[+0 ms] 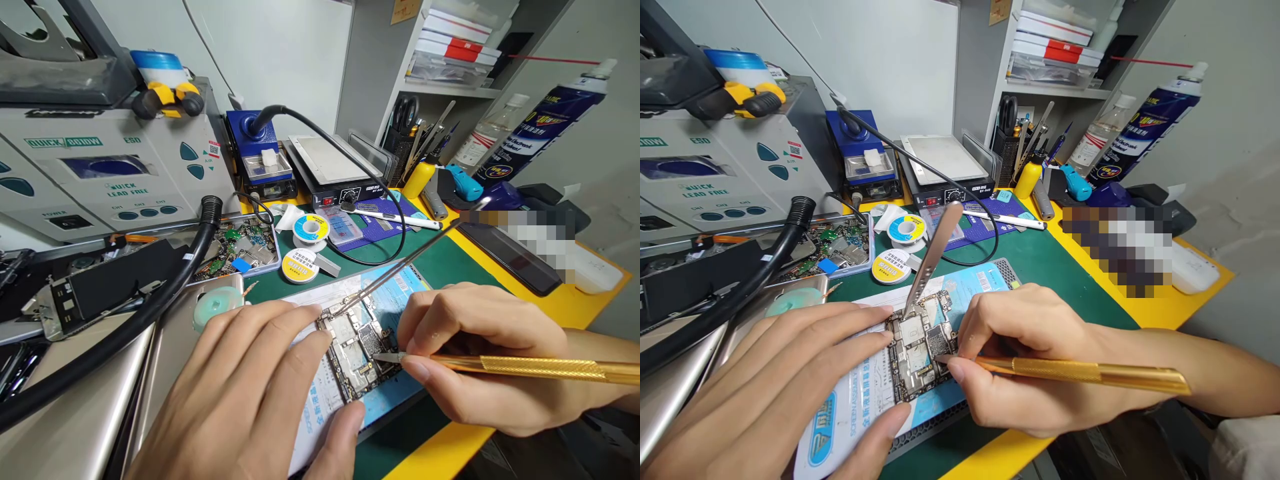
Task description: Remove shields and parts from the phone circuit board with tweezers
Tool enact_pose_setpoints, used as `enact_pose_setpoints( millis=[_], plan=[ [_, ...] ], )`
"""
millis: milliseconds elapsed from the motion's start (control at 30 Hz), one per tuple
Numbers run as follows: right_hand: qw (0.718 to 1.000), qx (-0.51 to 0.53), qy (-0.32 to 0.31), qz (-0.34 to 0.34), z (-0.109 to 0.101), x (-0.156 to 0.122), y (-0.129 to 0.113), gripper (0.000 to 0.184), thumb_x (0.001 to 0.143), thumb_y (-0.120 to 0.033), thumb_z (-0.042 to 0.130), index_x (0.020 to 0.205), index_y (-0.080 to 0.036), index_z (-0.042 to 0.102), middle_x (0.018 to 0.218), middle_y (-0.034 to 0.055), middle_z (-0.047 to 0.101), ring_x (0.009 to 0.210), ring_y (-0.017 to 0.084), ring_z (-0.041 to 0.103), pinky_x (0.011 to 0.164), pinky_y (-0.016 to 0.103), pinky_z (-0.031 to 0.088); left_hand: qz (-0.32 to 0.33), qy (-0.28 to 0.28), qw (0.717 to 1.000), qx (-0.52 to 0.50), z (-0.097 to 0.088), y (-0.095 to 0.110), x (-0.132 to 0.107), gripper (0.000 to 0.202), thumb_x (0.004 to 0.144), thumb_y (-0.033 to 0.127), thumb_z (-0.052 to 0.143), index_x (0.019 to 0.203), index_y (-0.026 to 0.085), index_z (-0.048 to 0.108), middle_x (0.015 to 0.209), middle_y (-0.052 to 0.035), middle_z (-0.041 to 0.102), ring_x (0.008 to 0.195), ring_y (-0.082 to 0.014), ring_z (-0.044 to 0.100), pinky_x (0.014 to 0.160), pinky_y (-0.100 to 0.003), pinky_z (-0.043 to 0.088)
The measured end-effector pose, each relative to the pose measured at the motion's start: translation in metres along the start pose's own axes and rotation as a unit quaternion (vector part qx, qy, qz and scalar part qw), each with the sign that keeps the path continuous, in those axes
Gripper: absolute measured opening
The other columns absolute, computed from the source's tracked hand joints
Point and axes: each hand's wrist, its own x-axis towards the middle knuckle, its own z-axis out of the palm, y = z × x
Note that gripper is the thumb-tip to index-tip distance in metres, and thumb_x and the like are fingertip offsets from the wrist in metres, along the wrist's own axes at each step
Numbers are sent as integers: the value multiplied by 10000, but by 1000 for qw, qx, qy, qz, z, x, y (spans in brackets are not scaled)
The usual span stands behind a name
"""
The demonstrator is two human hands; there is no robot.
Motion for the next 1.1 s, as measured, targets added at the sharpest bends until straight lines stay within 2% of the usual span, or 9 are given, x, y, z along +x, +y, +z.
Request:
enact_pose_setpoints(
  millis=[233,400,1100],
  plan=[
    [1000,4,9,-5,1,-1,-3,203,1063,-108,783,990,-242,649,793,-30,732,631,120,659,576,247,507,5,5,1000,-9,1,-1,-1,252,1023,270,752,1262,204,706,1294,-82,820,1219,-288,758,1102,-473,537],
    [1000,10,5,-2,0,-4,-1,217,1060,-109,789,982,-243,637,773,-37,717,626,121,652,574,251,502,-23,-10,1000,-14,-2,3,1,204,1056,257,727,1251,218,683,1289,-77,825,1227,-284,757,1117,-478,528],
    [1000,-12,-11,5,-4,0,-4,190,1069,-109,791,1009,-235,662,814,-1,775,669,137,714,598,252,547,-24,-5,1000,-15,-1,4,1,222,1052,260,731,1265,221,684,1283,-59,821,1219,-271,758,1112,-474,533]
  ],
)
